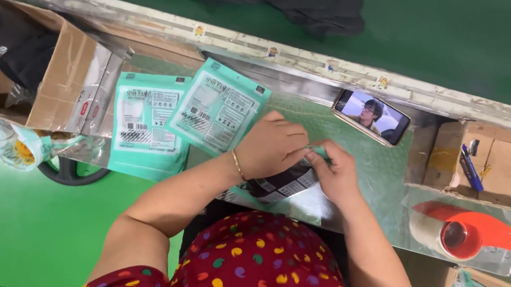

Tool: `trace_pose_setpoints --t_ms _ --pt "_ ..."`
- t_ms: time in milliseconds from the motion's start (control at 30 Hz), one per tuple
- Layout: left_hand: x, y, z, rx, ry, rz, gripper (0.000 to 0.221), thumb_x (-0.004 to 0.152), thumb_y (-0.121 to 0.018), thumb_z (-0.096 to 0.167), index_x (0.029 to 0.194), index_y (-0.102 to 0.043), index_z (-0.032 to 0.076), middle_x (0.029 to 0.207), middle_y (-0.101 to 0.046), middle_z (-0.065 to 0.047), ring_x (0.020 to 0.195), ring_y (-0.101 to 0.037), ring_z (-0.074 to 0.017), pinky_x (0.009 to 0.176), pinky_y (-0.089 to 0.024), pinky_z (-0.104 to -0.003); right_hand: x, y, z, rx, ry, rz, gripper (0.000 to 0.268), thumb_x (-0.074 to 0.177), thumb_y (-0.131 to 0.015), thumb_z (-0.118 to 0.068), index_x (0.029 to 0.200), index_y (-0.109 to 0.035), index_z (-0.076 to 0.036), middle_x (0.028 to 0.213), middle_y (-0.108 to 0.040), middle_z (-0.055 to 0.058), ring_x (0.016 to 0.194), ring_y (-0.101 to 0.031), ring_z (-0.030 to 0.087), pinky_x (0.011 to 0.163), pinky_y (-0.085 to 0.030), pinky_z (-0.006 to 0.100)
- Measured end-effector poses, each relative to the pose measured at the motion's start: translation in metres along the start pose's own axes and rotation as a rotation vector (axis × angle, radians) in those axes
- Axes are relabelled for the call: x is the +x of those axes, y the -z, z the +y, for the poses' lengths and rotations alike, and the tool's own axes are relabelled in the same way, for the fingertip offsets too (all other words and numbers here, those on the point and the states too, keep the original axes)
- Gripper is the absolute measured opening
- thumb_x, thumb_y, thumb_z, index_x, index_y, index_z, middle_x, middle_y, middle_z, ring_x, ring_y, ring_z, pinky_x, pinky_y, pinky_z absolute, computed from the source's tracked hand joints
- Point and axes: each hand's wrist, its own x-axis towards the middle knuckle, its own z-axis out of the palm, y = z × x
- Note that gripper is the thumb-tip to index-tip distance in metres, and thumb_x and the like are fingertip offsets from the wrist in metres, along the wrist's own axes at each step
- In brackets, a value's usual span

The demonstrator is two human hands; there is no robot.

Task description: Packing black face masks into green plastic shipping envelopes at a workstation with a conveyor belt.

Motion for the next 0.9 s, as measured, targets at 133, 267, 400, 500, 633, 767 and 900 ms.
trace_pose_setpoints --t_ms 133,267,400,500,633,767,900 --pt "0.002 -0.009 -0.014 -0.054 0.104 -0.064 0.01 0.091 -0.069 0.021 0.091 -0.07 0.011 0.098 -0.07 -0.002 0.094 -0.067 -0.0223 0.089 -0.046 -0.041 -0.01 0.026 0.027 -0.034 -0.177 -0.142 0.011 0.095 -0.075 -0.013 0.097 -0.07 -0.004 0.08 -0.065 0.008 0.072 -0.057 0.014 0.065 -0.048 0.03" --pt "0.041 -0.005 -0.047 -0.22 0.164 0.125 0.037 0.099 -0.067 0.027 0.129 -0.066 0.004 0.135 -0.065 -0.015 0.128 -0.059 -0.0321 0.11 -0.046 -0.044 -0.019 0.066 0.05 -0.009 -0.335 0.37 0.013 0.102 -0.068 -0.016 0.107 -0.071 -0.005 0.09 -0.068 0.004 0.081 -0.06 0.012 0.073 -0.05 0.029" --pt "0.117 -0.058 -0.114 -0.116 0.274 0.29 0.046 0.1 -0.066 0.028 0.14 -0.058 0.008 0.144 -0.062 -0.013 0.133 -0.059 -0.034 0.112 -0.048 -0.042 -0.026 0.087 0.055 0.392 -0.24 0.661 0.013 0.113 -0.063 -0.019 0.116 -0.065 -0.006 0.1 -0.067 0.004 0.09 -0.063 0.016 0.085 -0.054 0.033" --pt "0.181 -0.115 -0.142 0.092 0.16 0.375 0.056 0.093 -0.072 0.035 0.137 -0.056 0.004 0.141 -0.061 -0.019 0.131 -0.058 -0.0392 0.111 -0.046 -0.046 -0.026 0.069 0.024 0.723 -0.271 0.624 0.036 0.102 -0.056 -0.025 0.135 -0.055 -0.014 0.12 -0.065 0.0 0.099 -0.071 0.02 0.094 -0.057 0.036" --pt "0.224 -0.162 -0.169 0.437 0.225 0.251 0.07 0.075 -0.074 0.042 0.131 -0.06 0.002 0.126 -0.065 -0.023 0.117 -0.062 -0.0423 0.1 -0.049 -0.052 -0.049 0.05 0.087 0.669 -0.374 0.409 0.032 0.105 -0.061 -0.02 0.13 -0.063 0.0 0.129 -0.063 0.016 0.109 -0.068 0.026 0.098 -0.055 0.039" --pt "0.211 -0.121 -0.161 0.428 0.228 -0.131 0.03 0.096 -0.066 0.016 0.125 -0.068 0.019 0.116 -0.072 -0.009 0.112 -0.068 -0.0315 0.096 -0.053 -0.046 -0.036 0.057 0.022 -0.043 -0.094 0.453 0.044 0.097 -0.068 -0.014 0.136 -0.06 0.005 0.132 -0.062 0.027 0.12 -0.061 0.037 0.105 -0.048 0.043" --pt "0.145 -0.036 -0.069 -0.01 -0.221 -0.32 0.038 0.081 -0.077 0.019 0.117 -0.071 0.026 0.114 -0.074 -0.004 0.109 -0.068 -0.0302 0.095 -0.053 -0.044 -0.004 0.078 -0.049 -0.635 0.288 0.549 0.068 0.08 -0.076 -0.009 0.14 -0.047 0.006 0.135 -0.054 0.032 0.128 -0.05 0.045 0.111 -0.038 0.048"
